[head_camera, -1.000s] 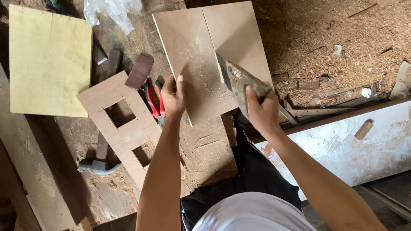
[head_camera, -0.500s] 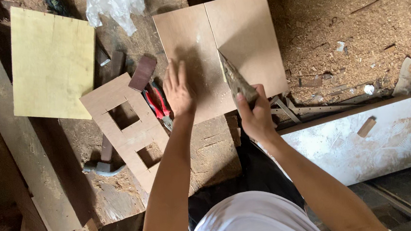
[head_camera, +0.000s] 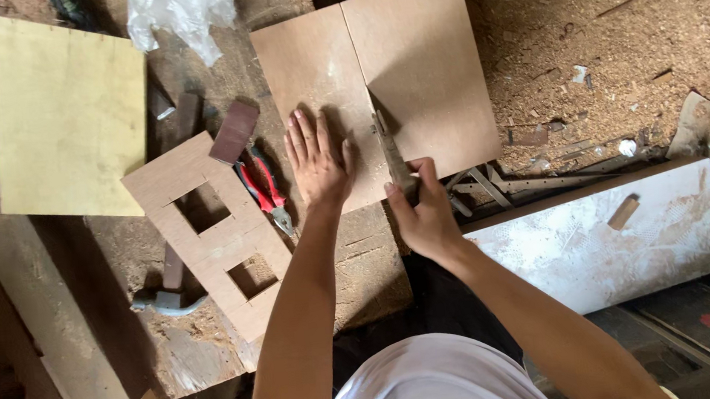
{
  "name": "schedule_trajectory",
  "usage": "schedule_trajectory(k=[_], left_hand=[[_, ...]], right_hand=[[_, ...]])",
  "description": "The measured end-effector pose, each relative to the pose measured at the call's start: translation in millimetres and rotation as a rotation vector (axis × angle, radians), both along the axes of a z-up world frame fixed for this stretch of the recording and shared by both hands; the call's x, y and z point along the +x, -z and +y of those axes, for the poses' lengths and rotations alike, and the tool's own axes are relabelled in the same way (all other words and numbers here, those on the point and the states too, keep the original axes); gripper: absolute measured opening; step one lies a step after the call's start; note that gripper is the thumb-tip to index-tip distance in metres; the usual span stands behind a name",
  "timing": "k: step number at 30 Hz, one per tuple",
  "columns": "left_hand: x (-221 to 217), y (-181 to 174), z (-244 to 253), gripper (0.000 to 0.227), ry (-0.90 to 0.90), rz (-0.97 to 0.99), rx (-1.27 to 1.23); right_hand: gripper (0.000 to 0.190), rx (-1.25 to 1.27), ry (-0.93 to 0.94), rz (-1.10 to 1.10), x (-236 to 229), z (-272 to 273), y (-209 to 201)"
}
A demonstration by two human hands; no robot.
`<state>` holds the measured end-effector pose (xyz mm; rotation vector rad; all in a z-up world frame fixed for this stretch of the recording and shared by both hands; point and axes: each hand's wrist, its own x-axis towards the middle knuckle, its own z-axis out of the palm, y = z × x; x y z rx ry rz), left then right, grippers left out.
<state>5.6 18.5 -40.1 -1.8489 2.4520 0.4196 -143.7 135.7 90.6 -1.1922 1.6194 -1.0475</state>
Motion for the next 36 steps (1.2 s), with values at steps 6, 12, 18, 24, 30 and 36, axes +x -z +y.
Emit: schedule_trajectory(k=[6,12,18,24,30,36], left_hand=[[5,9,-14,0.077,-0.02,-0.016,0.031],[8,-10,-10,0.096,0.348,0.006,-0.023],[2,-56,-16,0.135,0.587,-0.203,0.3],[4,-63,-17,0.145,0.672,-0.168,0.277],[6,-43,-13,0.145,0.649,-0.16,0.254],[4,-50,-15,0.143,0.662,-0.189,0.226]], right_hand=[[0.023,0.099,-0.054,-0.151,-33,-22,-5],[0.026,0.239,-0.022,-0.305,-30,-38,-8],[0.042,0.436,0.043,-0.406,-38,-38,-9],[0.037,0.339,0.046,-0.259,-25,-42,-12],[0.032,0.426,0.177,-0.412,-25,14,-65],[0.034,0.28,0.149,-0.433,-25,52,-85]])
